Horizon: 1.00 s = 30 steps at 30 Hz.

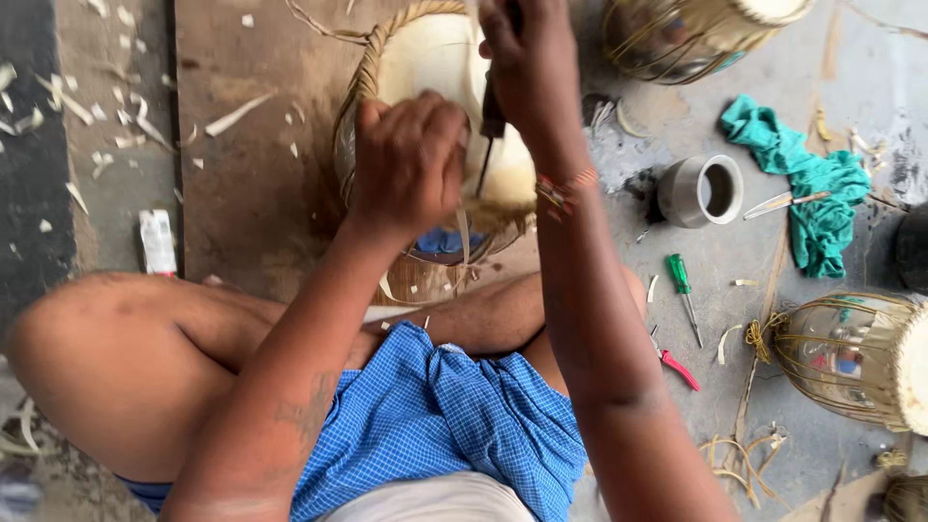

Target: The person is repairing a drum by hand and using a tool to weave and tighten leather straps around the drum head.

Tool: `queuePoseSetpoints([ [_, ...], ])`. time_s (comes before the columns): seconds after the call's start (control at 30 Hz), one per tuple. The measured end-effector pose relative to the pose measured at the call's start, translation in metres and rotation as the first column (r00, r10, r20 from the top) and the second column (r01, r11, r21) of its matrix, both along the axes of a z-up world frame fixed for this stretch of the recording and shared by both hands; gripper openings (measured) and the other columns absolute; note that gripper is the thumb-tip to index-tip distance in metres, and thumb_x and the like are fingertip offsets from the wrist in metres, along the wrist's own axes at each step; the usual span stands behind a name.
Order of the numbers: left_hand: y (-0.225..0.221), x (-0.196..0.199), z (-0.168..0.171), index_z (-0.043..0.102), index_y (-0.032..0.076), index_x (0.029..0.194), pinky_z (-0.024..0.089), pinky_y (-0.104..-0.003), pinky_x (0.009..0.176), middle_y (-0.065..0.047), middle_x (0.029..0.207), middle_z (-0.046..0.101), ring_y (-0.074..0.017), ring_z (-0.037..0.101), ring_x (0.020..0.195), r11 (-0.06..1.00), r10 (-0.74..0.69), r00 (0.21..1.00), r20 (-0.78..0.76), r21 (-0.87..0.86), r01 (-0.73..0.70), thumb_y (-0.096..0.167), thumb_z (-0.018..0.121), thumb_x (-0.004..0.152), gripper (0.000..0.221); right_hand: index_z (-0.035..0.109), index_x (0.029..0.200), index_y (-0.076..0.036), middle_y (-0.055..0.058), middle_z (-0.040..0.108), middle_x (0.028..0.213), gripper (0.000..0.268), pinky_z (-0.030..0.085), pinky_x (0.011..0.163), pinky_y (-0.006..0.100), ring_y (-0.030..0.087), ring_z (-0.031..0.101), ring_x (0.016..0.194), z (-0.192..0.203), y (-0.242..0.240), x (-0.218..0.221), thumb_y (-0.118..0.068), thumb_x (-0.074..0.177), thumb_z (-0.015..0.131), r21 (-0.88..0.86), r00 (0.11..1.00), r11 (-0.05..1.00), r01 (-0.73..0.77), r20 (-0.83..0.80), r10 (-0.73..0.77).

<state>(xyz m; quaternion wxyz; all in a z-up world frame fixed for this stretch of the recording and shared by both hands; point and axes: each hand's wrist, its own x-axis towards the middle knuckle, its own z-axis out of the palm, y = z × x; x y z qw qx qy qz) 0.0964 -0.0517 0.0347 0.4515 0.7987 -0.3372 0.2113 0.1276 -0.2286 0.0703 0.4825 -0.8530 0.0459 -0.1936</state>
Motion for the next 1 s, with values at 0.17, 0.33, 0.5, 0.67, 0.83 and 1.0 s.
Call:
queuePoseSetpoints([
  [0.17, -0.013, 0.045, -0.008, 0.056, 0.010, 0.099, 0.032, -0.043, 0.078, -0.007, 0.087, 0.065, -0.0265, 0.065, 0.078, 1.000, 0.014, 0.999, 0.037, 0.007, -0.014, 0.016, 0.056, 0.104, 0.007, 0.061, 0.105, -0.001, 0.014, 0.070, 0.084, 0.023, 0.058, 0.064, 0.038, 0.022, 0.072, 0.064, -0.058, -0.034, 0.066, -0.023, 0.099, 0.064, -0.083, 0.996, 0.993, 0.088, -0.015, -0.090],
  [0.33, -0.011, 0.069, -0.014, 0.059, 0.011, 0.097, 0.034, -0.044, 0.077, -0.005, 0.087, 0.069, -0.0268, 0.064, 0.075, 0.998, 0.019, 0.998, -0.063, 0.060, -0.015, 0.021, 0.054, 0.107, 0.015, 0.070, 0.095, -0.001, 0.018, 0.073, 0.084, 0.025, 0.054, 0.068, 0.045, 0.034, 0.068, 0.074, -0.073, -0.037, 0.099, -0.025, 0.099, 0.065, -0.312, 0.975, 0.930, 0.197, 0.161, -0.153],
  [0.5, 0.005, 0.016, 0.001, 0.061, 0.011, 0.101, 0.036, -0.047, 0.086, -0.009, 0.090, 0.065, -0.0288, 0.065, 0.082, 0.998, 0.016, 0.999, 0.050, 0.057, -0.019, 0.016, 0.057, 0.093, 0.011, 0.073, 0.094, -0.001, 0.010, 0.075, 0.075, 0.022, 0.063, 0.061, 0.032, 0.020, 0.076, 0.065, -0.012, -0.007, 0.055, -0.015, 0.093, 0.056, 0.137, 0.970, 0.988, 0.066, -0.242, -0.031],
  [0.67, 0.028, -0.069, -0.017, 0.064, 0.008, 0.107, 0.034, -0.043, 0.084, -0.008, 0.088, 0.062, -0.0266, 0.060, 0.080, 0.995, 0.048, 0.999, 0.009, 0.084, -0.049, 0.016, 0.057, 0.089, 0.021, 0.059, 0.091, -0.002, 0.007, 0.055, 0.071, 0.020, 0.047, 0.046, 0.029, 0.014, 0.052, 0.051, -0.007, 0.013, -0.036, -0.016, 0.103, 0.051, 0.740, 0.958, 0.628, -0.241, 0.078, 0.275],
  [0.83, 0.043, -0.084, -0.015, 0.066, 0.007, 0.110, 0.033, -0.042, 0.085, -0.004, 0.085, 0.060, -0.0218, 0.056, 0.075, 0.992, 0.060, 0.998, 0.004, 0.115, -0.060, 0.014, 0.057, 0.097, 0.017, 0.052, 0.080, -0.009, 0.000, 0.048, 0.072, 0.034, 0.049, 0.047, 0.027, 0.008, 0.049, 0.052, -0.012, 0.028, -0.058, -0.032, 0.106, 0.055, 0.703, 0.533, -0.339, -0.626, 0.702, 0.471],
  [1.0, 0.041, -0.084, -0.006, 0.065, 0.007, 0.110, 0.033, -0.042, 0.085, -0.004, 0.088, 0.061, -0.0220, 0.058, 0.078, 0.991, 0.068, 0.997, 0.045, 0.111, -0.073, 0.016, 0.054, 0.098, 0.019, 0.056, 0.084, -0.009, 0.000, 0.051, 0.075, 0.030, 0.052, 0.053, 0.029, 0.010, 0.051, 0.056, -0.005, 0.030, -0.045, -0.030, 0.105, 0.056, 0.640, 0.431, -0.446, -0.625, 0.760, 0.486],
])
